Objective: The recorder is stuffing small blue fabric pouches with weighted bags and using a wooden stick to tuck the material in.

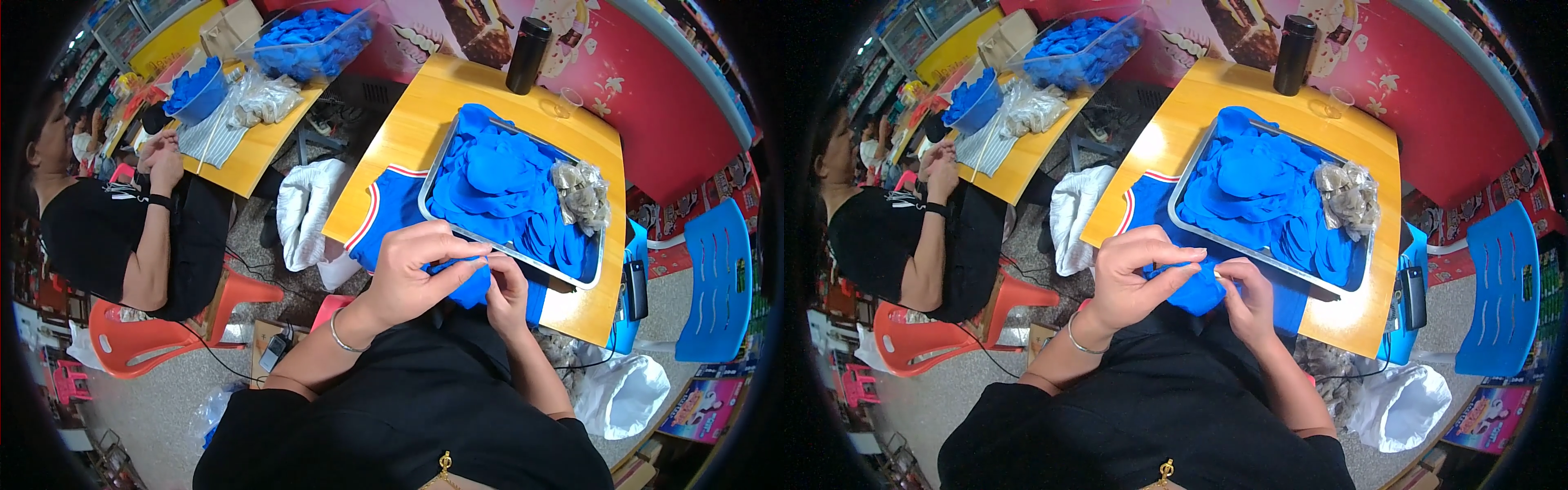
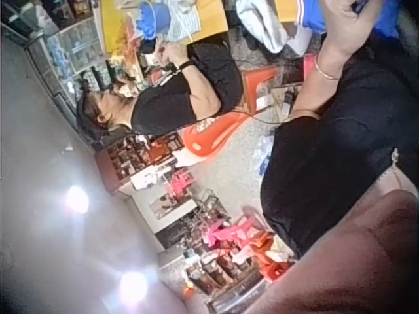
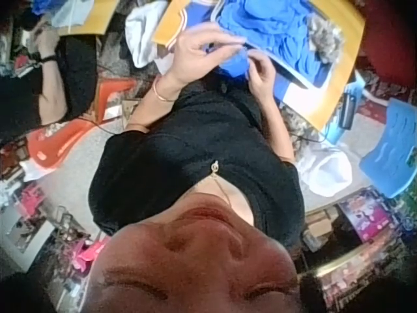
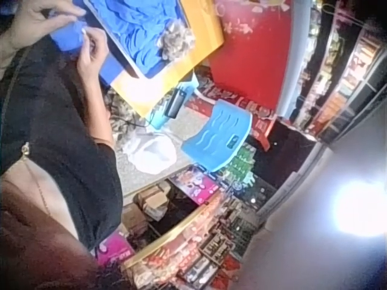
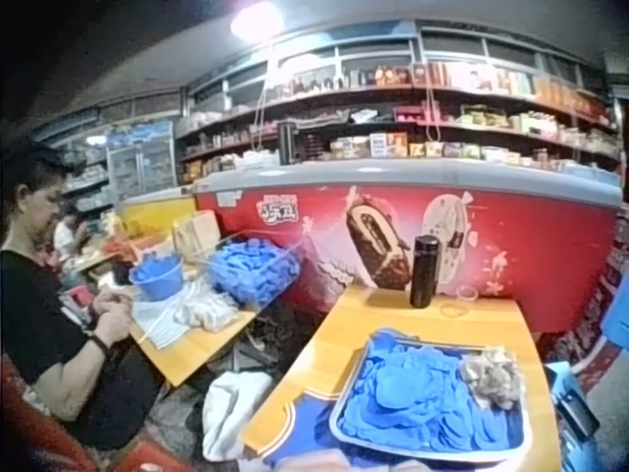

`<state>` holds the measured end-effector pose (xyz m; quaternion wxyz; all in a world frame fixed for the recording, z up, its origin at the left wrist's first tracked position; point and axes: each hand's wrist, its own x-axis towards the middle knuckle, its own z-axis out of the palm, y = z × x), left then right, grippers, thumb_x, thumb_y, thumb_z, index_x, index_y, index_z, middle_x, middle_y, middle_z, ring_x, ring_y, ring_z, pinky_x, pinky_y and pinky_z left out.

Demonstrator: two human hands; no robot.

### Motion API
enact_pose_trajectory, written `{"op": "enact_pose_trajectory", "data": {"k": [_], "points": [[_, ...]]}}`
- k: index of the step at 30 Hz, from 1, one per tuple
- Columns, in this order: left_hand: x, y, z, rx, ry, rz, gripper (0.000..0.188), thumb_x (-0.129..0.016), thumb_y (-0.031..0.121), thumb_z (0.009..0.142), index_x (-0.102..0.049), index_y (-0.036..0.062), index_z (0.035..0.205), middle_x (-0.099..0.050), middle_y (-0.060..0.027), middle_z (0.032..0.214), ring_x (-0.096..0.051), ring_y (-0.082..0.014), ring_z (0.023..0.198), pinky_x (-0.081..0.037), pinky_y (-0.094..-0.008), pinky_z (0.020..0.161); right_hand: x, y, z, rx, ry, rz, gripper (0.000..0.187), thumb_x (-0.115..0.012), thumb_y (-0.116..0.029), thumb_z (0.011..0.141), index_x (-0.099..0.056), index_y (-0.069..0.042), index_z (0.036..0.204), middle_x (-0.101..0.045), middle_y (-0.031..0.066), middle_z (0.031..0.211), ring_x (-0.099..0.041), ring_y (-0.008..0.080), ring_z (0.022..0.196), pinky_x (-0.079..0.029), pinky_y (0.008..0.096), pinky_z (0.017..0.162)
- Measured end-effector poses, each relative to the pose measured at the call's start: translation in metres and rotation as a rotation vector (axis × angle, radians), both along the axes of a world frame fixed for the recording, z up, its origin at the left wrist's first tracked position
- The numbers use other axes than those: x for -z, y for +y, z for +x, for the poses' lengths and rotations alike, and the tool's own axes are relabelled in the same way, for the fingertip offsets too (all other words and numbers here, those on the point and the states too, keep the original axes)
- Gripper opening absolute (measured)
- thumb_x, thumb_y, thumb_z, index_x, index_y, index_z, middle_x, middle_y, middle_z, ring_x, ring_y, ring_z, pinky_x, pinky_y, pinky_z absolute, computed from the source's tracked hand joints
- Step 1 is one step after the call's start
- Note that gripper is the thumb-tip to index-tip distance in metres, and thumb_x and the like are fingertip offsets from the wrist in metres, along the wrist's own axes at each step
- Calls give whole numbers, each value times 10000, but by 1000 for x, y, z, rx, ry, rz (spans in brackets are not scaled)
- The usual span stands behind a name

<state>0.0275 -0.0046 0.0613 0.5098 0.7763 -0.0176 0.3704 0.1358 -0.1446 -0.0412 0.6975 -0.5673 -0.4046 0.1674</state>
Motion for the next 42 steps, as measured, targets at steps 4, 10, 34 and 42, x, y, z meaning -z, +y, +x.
{"op": "enact_pose_trajectory", "data": {"k": [4,10,34,42], "points": [[0,1,0,13,29,-59,261,-715,-3,691,-676,9,948,-570,-25,647,-479,-69,559,-353,-191,501,-2,0,-1,-30,-4,11,110,-551,12,818,-552,9,928,-578,114,890,-555,183,781,-441,259,682],[10,2,0,24,-12,-244,349,-715,-2,709,-612,-1,1043,-558,-10,810,-492,-63,735,-379,-188,630,-23,-6,-11,-139,273,-23,101,-527,-25,865,-539,-1,963,-571,69,894,-534,105,742,-428,227,626],[18,24,-4,166,39,-362,135,-721,13,709,-689,28,840,-512,-1,768,-474,-76,718,-353,-182,599,-39,-7,7,-21,-411,-156,150,-597,51,765,-591,-10,902,-651,124,880,-591,188,673,-468,270,595],[28,8,-2,161,61,-370,188,-692,146,782,-647,15,909,-574,-32,828,-466,-75,666,-358,-195,603,-32,-4,-8,-149,42,-84,92,-547,24,832,-557,24,923,-565,80,777,-544,112,665,-432,215,590]]}}
